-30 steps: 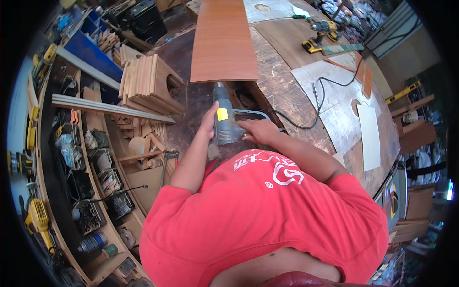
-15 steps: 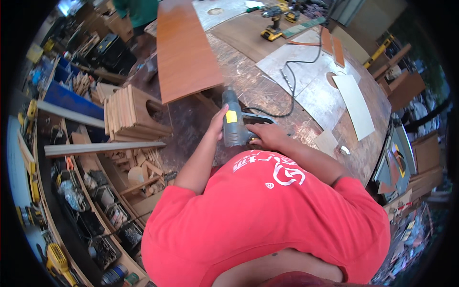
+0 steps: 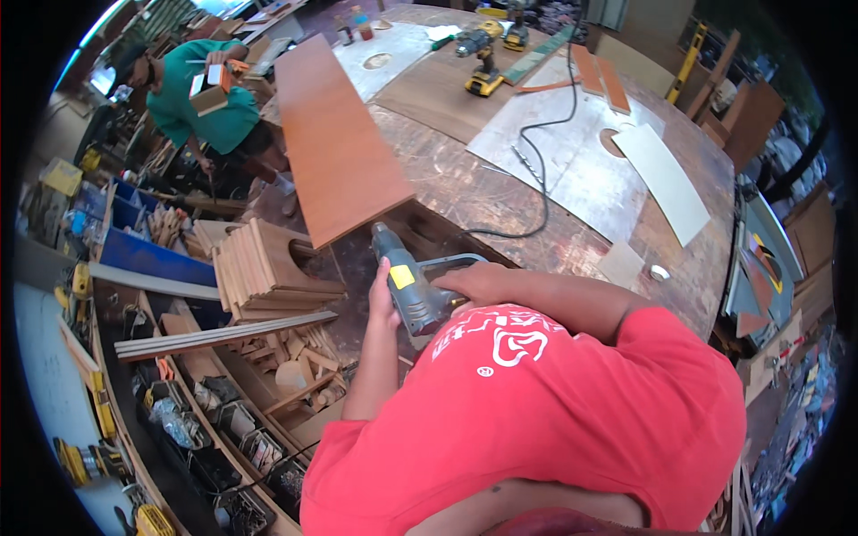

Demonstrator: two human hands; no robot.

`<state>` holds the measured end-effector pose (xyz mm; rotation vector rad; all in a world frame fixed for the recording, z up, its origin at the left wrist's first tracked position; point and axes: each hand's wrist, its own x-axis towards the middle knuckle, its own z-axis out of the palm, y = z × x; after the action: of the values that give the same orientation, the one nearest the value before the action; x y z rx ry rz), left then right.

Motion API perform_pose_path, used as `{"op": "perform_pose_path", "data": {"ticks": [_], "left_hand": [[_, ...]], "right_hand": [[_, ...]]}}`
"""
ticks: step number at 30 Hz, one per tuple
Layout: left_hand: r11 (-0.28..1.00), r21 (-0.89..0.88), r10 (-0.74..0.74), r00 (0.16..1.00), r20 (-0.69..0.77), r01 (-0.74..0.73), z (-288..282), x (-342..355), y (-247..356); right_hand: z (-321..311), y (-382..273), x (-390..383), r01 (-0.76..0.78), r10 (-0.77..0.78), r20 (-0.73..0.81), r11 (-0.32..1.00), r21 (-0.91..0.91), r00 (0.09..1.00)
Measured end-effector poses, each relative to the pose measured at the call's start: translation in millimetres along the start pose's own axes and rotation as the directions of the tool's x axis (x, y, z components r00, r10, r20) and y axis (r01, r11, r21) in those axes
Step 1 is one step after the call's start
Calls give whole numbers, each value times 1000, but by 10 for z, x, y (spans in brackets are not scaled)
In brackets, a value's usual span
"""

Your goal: The person carries a wooden board to a workbench, heats an edge banding strip along the edge of the board using a heat gun, and presses the strip into place with a small tool.

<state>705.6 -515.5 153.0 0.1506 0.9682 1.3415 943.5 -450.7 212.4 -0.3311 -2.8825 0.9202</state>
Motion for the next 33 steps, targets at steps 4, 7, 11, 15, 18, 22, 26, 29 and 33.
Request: {"op": "perform_pose_path", "data": {"ticks": [4,7,11,15,18,22,26,29,33], "left_hand": [[1000,16,2,999,-41,-1,38,-12,-22],[999,35,27,999,-28,-26,274,-62,-46],[998,58,6,991,130,-14,732,-83,-78],[982,114,101,927,361,-151,1276,80,-90],[945,197,219,953,210,-261,1474,417,-69],[901,297,254,940,230,-316,1832,913,115],[702,589,237,911,339,-402,2219,1767,342],[452,729,253,858,447,-513,2599,2602,388],[158,696,249,711,658,-700,3093,3758,311]], "right_hand": [[-37,5,21,-83,83,107,997,-2,991],[-101,93,-144,-52,48,80,997,54,996],[-346,113,-596,-183,181,26,966,182,983],[-627,50,-1241,-126,284,-359,906,404,889],[-719,142,-1785,-140,399,-442,848,511,803],[-907,-142,-2631,-142,697,-467,625,767,545],[-733,-120,-3398,-189,817,-467,545,817,339],[-742,-441,-3559,-248,906,-383,418,874,180],[-863,-1136,-3308,-57,910,-404,401,914,-92]]}}
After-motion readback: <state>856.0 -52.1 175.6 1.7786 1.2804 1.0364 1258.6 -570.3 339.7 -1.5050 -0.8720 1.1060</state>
